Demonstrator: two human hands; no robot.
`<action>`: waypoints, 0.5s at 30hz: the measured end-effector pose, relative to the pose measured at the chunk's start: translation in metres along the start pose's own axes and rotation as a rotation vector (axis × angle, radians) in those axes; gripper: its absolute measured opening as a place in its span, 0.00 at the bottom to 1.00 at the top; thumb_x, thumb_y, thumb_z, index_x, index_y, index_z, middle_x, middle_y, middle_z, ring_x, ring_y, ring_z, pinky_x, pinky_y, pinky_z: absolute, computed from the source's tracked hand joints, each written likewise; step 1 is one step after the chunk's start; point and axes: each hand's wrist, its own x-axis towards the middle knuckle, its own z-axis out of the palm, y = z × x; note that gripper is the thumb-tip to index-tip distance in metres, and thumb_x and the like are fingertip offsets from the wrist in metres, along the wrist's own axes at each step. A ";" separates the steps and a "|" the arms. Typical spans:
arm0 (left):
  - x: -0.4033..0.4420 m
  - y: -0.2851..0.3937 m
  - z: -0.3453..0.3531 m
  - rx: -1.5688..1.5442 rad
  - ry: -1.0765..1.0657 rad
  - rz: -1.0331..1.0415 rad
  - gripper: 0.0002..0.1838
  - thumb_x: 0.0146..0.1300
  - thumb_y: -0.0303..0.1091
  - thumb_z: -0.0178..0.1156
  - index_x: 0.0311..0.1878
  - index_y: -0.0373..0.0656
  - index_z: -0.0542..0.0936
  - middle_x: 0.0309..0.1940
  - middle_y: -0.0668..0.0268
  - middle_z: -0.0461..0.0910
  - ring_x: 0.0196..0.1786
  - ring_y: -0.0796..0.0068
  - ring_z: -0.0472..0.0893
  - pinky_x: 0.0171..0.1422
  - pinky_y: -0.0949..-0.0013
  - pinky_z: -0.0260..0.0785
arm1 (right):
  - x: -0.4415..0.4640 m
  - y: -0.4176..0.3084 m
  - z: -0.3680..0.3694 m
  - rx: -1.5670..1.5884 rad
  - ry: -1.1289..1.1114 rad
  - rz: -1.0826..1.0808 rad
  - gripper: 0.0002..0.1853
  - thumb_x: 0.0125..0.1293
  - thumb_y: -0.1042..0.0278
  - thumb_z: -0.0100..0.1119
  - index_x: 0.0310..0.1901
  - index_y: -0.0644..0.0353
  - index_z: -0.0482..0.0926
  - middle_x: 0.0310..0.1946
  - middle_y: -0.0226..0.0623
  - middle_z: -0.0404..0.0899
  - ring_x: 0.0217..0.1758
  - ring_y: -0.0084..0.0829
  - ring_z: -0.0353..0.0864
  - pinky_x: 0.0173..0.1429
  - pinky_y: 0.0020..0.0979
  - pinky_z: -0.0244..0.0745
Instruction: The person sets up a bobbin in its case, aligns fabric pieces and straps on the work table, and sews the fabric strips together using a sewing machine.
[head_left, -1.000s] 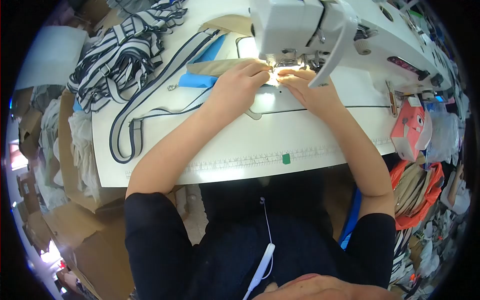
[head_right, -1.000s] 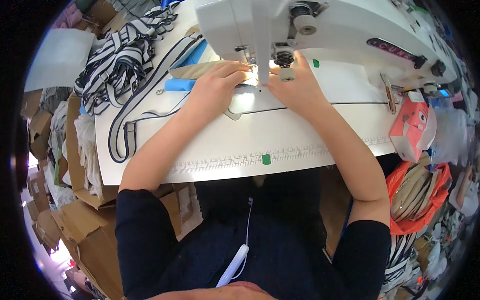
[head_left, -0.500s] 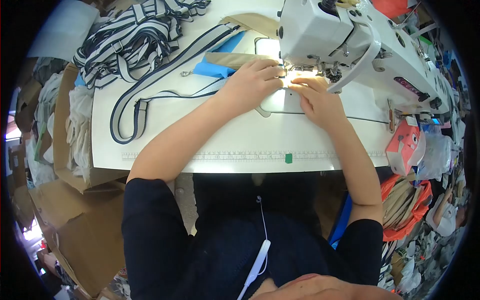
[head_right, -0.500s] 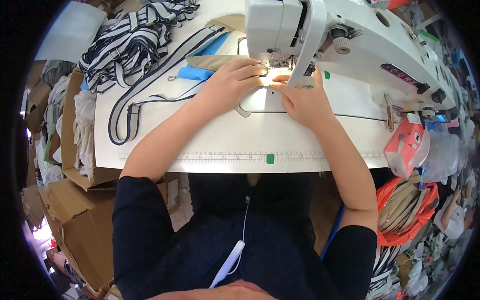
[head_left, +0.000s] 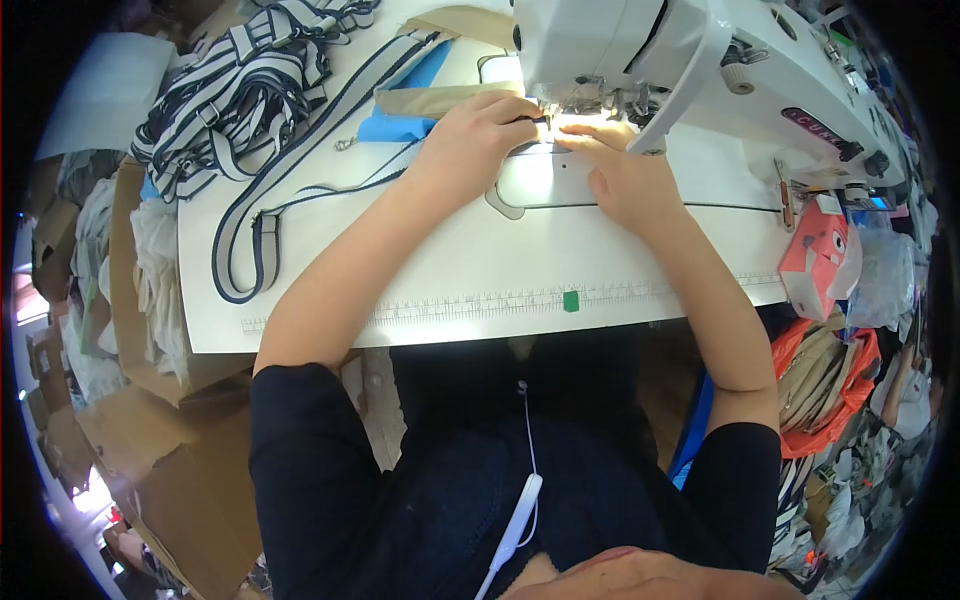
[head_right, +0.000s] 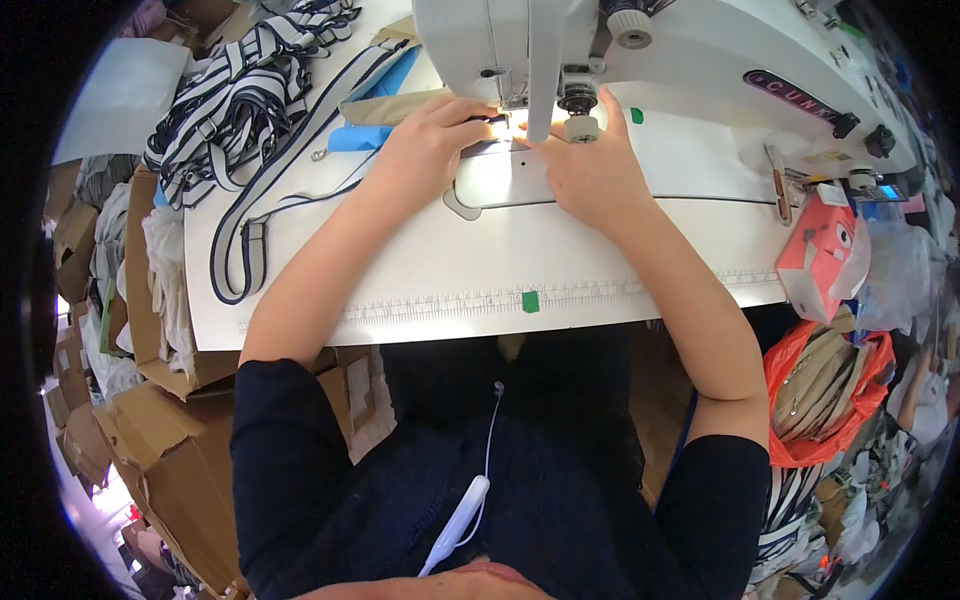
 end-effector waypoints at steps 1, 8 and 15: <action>0.000 -0.001 0.001 0.002 0.009 0.003 0.14 0.52 0.20 0.57 0.42 0.43 0.83 0.48 0.69 0.79 0.56 0.64 0.76 0.57 0.64 0.71 | -0.001 0.001 0.003 0.006 0.002 0.023 0.20 0.55 0.76 0.57 0.50 0.48 0.81 0.41 0.25 0.81 0.43 0.27 0.80 0.72 0.60 0.52; 0.007 -0.009 0.006 0.040 0.036 -0.005 0.16 0.50 0.19 0.58 0.43 0.42 0.84 0.45 0.66 0.79 0.53 0.63 0.77 0.54 0.63 0.72 | -0.003 0.010 0.017 -0.020 0.121 0.036 0.16 0.55 0.76 0.56 0.47 0.52 0.79 0.36 0.31 0.82 0.38 0.31 0.81 0.74 0.60 0.49; 0.004 -0.005 0.004 0.046 0.072 0.041 0.15 0.51 0.19 0.58 0.42 0.43 0.84 0.45 0.67 0.79 0.53 0.64 0.77 0.55 0.64 0.71 | -0.002 0.004 0.012 0.046 -0.005 0.153 0.21 0.57 0.76 0.54 0.53 0.46 0.78 0.28 0.29 0.81 0.33 0.32 0.80 0.76 0.56 0.48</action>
